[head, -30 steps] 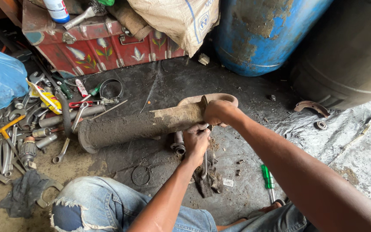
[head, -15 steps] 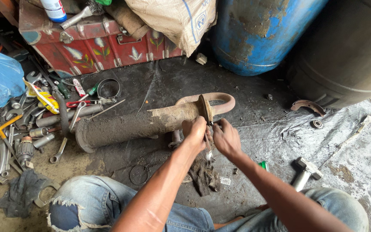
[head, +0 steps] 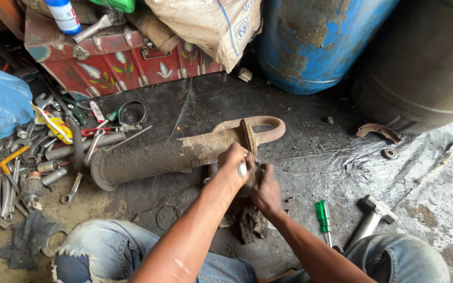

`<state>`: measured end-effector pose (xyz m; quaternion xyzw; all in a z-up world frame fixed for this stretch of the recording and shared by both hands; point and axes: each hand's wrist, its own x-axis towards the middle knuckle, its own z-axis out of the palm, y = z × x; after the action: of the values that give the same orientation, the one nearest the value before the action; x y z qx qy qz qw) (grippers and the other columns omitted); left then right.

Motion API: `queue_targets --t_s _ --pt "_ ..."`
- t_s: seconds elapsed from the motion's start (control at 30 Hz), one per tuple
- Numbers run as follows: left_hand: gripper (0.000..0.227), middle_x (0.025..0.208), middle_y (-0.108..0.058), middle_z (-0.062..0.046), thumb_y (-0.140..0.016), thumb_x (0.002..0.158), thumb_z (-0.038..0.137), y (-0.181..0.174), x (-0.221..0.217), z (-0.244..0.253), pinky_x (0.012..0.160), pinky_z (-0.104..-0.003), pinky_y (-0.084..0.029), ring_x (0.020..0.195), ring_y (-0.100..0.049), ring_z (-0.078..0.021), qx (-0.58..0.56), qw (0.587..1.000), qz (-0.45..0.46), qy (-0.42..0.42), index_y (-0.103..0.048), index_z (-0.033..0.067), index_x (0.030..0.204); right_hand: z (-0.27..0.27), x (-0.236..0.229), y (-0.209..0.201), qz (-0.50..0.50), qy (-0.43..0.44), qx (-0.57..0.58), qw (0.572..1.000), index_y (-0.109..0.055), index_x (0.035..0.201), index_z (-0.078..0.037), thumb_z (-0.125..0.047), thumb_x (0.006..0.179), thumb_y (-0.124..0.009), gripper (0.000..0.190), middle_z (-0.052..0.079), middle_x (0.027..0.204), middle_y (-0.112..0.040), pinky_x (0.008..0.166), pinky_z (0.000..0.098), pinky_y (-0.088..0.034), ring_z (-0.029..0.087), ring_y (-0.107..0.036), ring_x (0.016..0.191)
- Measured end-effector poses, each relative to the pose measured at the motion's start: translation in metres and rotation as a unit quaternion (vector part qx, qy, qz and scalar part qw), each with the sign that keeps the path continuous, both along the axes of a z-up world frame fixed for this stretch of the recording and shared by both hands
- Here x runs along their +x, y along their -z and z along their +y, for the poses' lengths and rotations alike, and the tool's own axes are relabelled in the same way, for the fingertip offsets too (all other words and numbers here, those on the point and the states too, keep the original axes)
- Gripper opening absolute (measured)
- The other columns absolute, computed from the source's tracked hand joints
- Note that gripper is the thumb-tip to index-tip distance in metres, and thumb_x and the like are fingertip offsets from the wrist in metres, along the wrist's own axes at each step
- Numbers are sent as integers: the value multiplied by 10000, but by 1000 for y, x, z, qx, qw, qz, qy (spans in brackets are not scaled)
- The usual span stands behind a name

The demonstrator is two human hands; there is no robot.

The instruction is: The person uses a wrench to tighten a bolt on a cylindrical mechanical part resting on a rag. They adjust the part's position and continue tightening the bolt with both hands.

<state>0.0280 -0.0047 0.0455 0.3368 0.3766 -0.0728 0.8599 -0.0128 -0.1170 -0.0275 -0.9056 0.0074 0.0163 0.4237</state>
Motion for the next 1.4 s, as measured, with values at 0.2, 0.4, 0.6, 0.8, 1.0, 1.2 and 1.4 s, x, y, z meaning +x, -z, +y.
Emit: queue_targets --t_s 0.2,0.4,0.6,0.8,1.0,1.2,1.4 --pt "134 810 -670 -132 -566 948 35 -1 -38 -1 444 -290 -458 585 -589 -169 189 976 -64 88 -687 23 1006 -41 21 -39 -13 9 -74 997 -736 1184 -136 -302 991 -602 287 149 1024 -774 689 410 -606 285 -769 785" --pt "221 901 -709 -127 -601 884 -133 20 -42 -6 514 -236 -496 665 -640 -114 254 955 -149 39 -712 12 1008 -46 23 -106 -9 -68 -160 985 -781 1125 -157 -207 907 -672 249 72 919 -804 577 332 -573 183 -742 641" --pt "260 907 -737 -154 -542 834 -192 33 -37 -6 581 -236 -542 693 -659 -144 205 967 -152 3 -720 -30 932 -20 32 -135 -3 -119 -260 958 -790 974 -103 -166 919 -643 169 103 657 -743 443 356 -501 209 -619 451" --pt "123 933 -741 -120 -645 890 -103 38 -35 -7 676 -220 -563 794 -686 -127 227 954 -195 3 -722 -12 919 -10 47 -142 -29 -143 -302 942 -721 790 39 -116 871 -642 193 141 579 -673 403 342 -494 199 -603 430" --pt "139 813 -731 -102 -633 892 -54 30 -38 -3 518 -272 -494 615 -623 -134 346 923 -157 58 -731 14 962 -5 38 -128 -33 -141 -288 947 -668 835 26 -116 956 -552 220 126 591 -632 363 353 -446 190 -556 416" --pt "136 632 -648 -135 -578 849 -48 4 -29 -5 365 -319 -378 433 -507 -151 350 928 -101 79 -693 -45 922 -8 6 -88 -3 -107 -232 967 -437 1112 -34 -166 990 -497 190 130 603 -587 343 385 -430 203 -492 409" --pt "129 652 -643 -171 -558 874 -13 -35 -21 3 393 -327 -475 468 -595 -205 199 977 -28 71 -626 -123 874 -20 11 -28 -28 -148 -258 954 -404 1127 -97 -138 1028 -392 108 131 611 -570 398 390 -489 207 -513 436"
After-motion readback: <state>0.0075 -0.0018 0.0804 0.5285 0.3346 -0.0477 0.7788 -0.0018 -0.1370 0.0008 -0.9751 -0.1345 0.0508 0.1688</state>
